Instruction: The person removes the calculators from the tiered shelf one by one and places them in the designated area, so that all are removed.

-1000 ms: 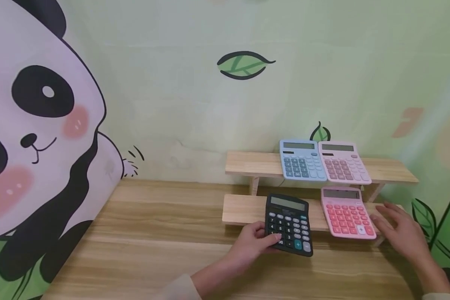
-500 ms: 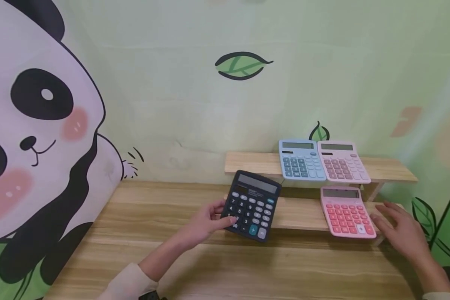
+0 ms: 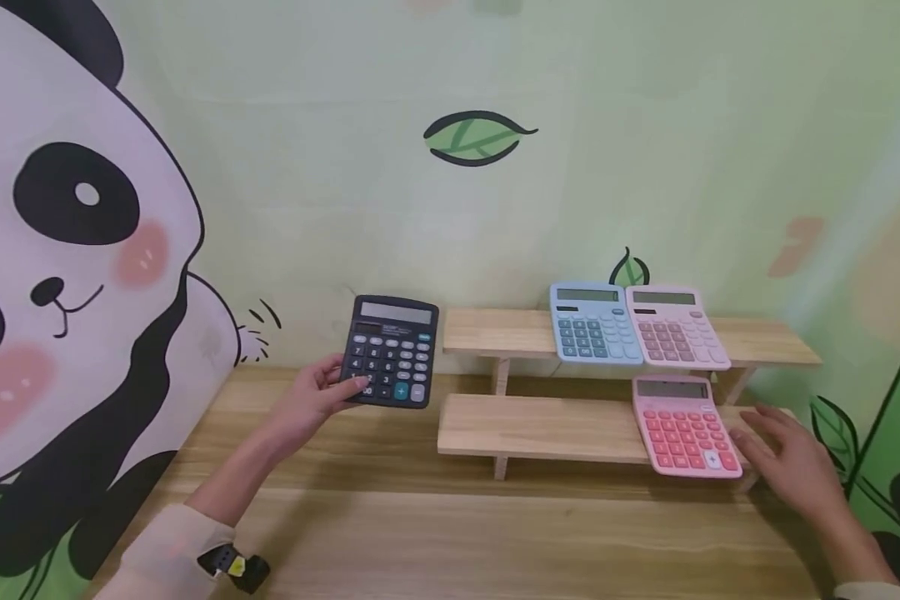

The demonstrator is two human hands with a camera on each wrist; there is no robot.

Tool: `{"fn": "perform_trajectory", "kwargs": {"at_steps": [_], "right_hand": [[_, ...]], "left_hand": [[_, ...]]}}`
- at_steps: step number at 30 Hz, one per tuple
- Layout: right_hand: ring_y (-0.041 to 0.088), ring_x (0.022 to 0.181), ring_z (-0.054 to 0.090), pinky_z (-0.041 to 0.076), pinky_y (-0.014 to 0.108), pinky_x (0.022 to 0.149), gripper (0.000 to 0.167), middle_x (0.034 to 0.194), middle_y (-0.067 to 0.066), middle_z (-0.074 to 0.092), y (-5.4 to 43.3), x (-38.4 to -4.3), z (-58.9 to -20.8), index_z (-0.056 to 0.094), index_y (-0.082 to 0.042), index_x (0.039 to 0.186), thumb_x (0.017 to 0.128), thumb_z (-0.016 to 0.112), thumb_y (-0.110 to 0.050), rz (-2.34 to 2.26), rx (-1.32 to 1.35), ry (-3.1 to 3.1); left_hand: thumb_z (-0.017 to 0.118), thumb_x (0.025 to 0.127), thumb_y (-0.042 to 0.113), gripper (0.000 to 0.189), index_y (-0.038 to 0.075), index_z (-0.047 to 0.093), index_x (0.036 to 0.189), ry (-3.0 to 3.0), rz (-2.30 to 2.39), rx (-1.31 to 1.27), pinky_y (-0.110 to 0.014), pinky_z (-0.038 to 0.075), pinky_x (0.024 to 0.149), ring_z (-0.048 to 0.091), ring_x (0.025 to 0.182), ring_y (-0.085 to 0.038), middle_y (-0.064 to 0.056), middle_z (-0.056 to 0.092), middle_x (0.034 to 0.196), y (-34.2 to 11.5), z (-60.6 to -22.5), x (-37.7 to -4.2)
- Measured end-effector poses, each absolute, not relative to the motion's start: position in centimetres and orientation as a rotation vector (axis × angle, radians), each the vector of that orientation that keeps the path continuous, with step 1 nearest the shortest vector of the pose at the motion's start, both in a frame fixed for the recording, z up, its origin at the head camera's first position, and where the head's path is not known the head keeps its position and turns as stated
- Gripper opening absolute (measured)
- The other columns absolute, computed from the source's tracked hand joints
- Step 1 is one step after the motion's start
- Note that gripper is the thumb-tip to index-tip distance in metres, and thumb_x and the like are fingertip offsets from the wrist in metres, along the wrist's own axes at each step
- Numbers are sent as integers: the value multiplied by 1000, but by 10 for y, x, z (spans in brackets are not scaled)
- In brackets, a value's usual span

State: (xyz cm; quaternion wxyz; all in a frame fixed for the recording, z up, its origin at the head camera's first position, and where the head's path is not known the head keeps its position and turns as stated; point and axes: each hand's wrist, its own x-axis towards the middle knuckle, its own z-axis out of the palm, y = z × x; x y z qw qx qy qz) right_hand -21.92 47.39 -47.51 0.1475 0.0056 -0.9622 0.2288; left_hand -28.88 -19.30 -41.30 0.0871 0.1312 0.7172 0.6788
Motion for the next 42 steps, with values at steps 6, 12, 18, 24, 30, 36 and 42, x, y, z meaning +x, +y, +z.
{"fn": "perform_trajectory", "kwargs": {"at_steps": [6, 12, 18, 24, 30, 36, 42], "right_hand": [[69, 135, 35, 28, 85, 102, 64, 153, 43, 39, 473, -218, -475, 55, 12, 143, 109, 58, -42, 652, 14, -2759], [69, 135, 34, 28, 85, 102, 64, 152, 43, 40, 475, -218, -474, 55, 12, 142, 109, 58, -42, 639, 1, -2759], [70, 134, 35, 28, 85, 102, 64, 152, 43, 39, 476, -219, -476, 55, 12, 142, 109, 58, -42, 645, 8, -2764], [70, 136, 33, 27, 86, 102, 65, 154, 43, 38, 477, -219, -480, 54, 12, 143, 109, 57, -43, 655, -1, -2766], [69, 135, 35, 29, 85, 102, 63, 153, 42, 40, 475, -219, -480, 55, 12, 142, 109, 58, -42, 654, 9, -2754], [69, 134, 36, 29, 85, 101, 62, 152, 43, 40, 475, -218, -478, 56, 12, 141, 109, 59, -41, 646, 13, -2745], [69, 135, 35, 29, 85, 101, 63, 152, 43, 40, 475, -219, -478, 56, 12, 142, 109, 59, -41, 648, 14, -2747]], "left_hand": [[63, 109, 16, 67, -11, 29, 159, 2152, 2036, 293, -34, 57, 102, 71, 116, -13, -34, 49, 153, -241, -432, -296], [55, 112, 10, 61, -16, 24, 158, 2145, 2035, 219, -37, 55, 105, 70, 113, -8, -38, 44, 154, -274, -456, -300], [52, 112, 11, 60, -17, 25, 157, 2205, 1985, 132, -42, 53, 109, 69, 110, -5, -34, 49, 151, -297, -479, -301], [51, 114, 19, 66, -14, 18, 161, 2190, 1928, 65, -39, 52, 110, 65, 116, -5, -37, 35, 160, -312, -493, -301], [47, 115, 21, 68, -14, 12, 162, 2199, 1890, 12, -38, 53, 109, 63, 119, -8, -37, 27, 163, -325, -499, -297], [47, 115, 22, 68, -14, 14, 162, 2220, 1856, -32, -38, 55, 107, 64, 116, -8, -37, 29, 163, -332, -503, -295], [46, 115, 19, 63, -18, 19, 159, 2235, 1850, -8, -35, 57, 104, 65, 113, -5, -39, 32, 160, -336, -508, -293]]}}
